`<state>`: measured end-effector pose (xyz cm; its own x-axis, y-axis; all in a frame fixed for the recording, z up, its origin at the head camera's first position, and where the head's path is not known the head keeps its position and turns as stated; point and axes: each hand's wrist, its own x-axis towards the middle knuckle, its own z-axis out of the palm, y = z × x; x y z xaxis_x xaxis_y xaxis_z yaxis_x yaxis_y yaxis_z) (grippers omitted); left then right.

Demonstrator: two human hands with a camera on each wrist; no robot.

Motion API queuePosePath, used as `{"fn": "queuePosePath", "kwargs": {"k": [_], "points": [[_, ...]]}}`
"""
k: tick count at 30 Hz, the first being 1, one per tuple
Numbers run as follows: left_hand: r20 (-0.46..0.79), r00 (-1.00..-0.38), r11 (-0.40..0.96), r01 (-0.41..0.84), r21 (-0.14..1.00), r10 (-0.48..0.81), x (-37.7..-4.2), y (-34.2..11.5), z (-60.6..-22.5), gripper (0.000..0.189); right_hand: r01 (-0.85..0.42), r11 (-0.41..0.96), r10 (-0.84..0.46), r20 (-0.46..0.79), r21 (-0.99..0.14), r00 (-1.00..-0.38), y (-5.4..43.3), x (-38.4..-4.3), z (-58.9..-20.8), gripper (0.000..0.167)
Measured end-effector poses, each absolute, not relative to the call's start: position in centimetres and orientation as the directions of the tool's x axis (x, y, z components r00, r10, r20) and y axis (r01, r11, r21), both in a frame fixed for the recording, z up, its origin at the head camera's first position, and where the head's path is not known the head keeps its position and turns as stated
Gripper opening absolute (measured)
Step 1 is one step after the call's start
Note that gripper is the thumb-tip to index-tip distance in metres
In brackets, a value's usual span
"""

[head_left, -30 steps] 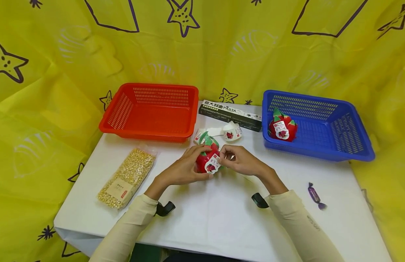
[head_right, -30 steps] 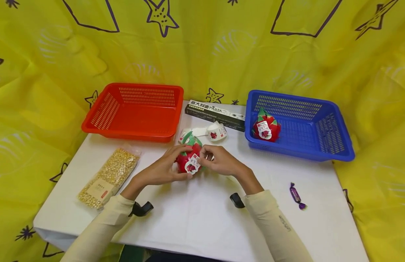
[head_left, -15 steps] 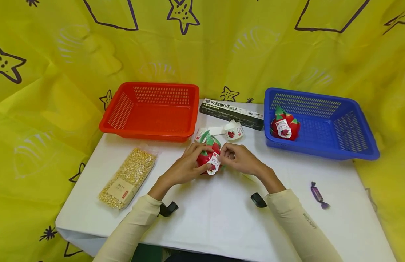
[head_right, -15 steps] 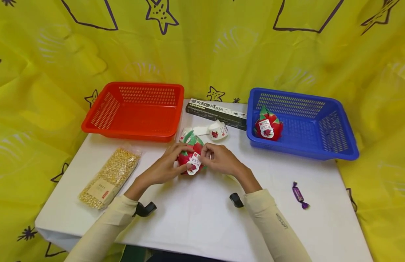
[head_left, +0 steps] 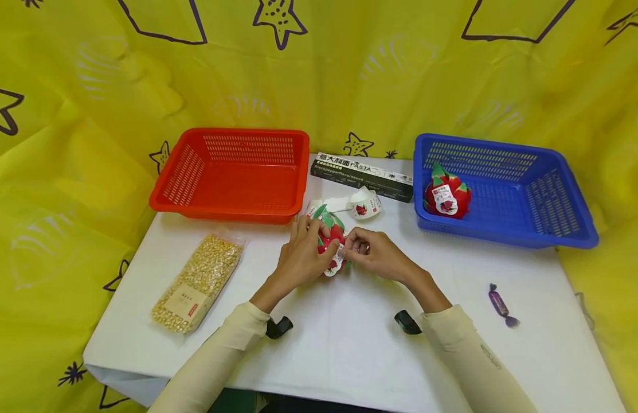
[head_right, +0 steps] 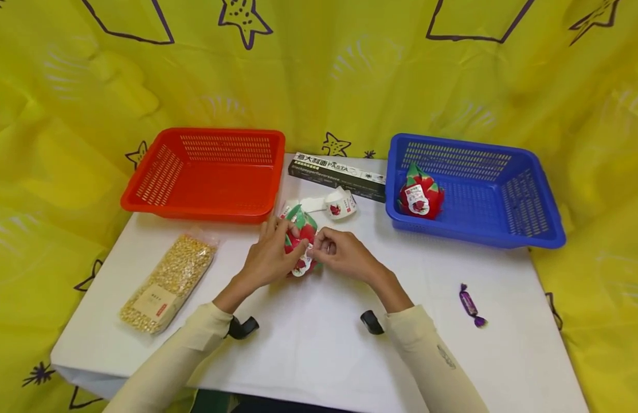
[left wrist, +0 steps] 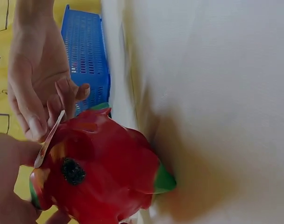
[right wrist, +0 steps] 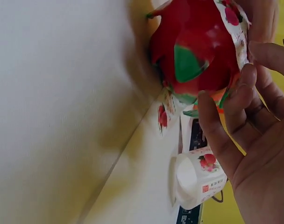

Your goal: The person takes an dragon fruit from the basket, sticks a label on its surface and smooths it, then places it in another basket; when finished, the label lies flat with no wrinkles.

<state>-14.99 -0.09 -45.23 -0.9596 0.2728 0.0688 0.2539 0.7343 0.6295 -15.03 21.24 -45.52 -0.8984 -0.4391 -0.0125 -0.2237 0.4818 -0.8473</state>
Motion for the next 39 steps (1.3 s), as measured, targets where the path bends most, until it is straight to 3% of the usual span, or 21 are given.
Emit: {"fn": "queuePosePath", "kwargs": {"k": [4,9,17,25,33,39], "points": [[0.075,-0.962,0.717,0.246,0.652,0.261,-15.3,-0.2,-45.1,0.021,-0.228,0.458,-0.479,-0.022,-0.859,-0.878,20.8,-15.0,-45.7,0.015],[0.036,-0.929,0.645,0.282,0.710,0.367,-15.3,-1.7,-45.1,0.027,-0.197,0.481,-0.460,-0.054,-0.854,-0.886,20.9,-14.9,-45.7,0.022],[-0.010,-0.825,0.540,0.361,0.760,0.565,-15.6,-4.0,-45.3,0.063,-0.280,0.568,-0.461,-0.017,-0.774,-0.887,21.5,-14.8,-46.0,0.022],[-0.045,-0.816,0.572,0.364,0.735,0.576,-15.6,-4.2,-45.1,0.063,-0.299,0.543,-0.489,-0.007,-0.785,-0.872,21.7,-14.7,-46.2,0.014],[-0.064,-0.782,0.543,0.369,0.754,0.620,-15.7,-4.5,-44.9,0.045,-0.276,0.520,-0.497,-0.023,-0.808,-0.868,21.8,-14.8,-46.3,0.011],[-0.077,-0.810,0.605,0.367,0.707,0.582,-15.3,-4.1,-45.2,0.067,-0.259,0.502,-0.511,-0.041,-0.825,-0.858,21.7,-14.7,-45.8,0.009]]}}
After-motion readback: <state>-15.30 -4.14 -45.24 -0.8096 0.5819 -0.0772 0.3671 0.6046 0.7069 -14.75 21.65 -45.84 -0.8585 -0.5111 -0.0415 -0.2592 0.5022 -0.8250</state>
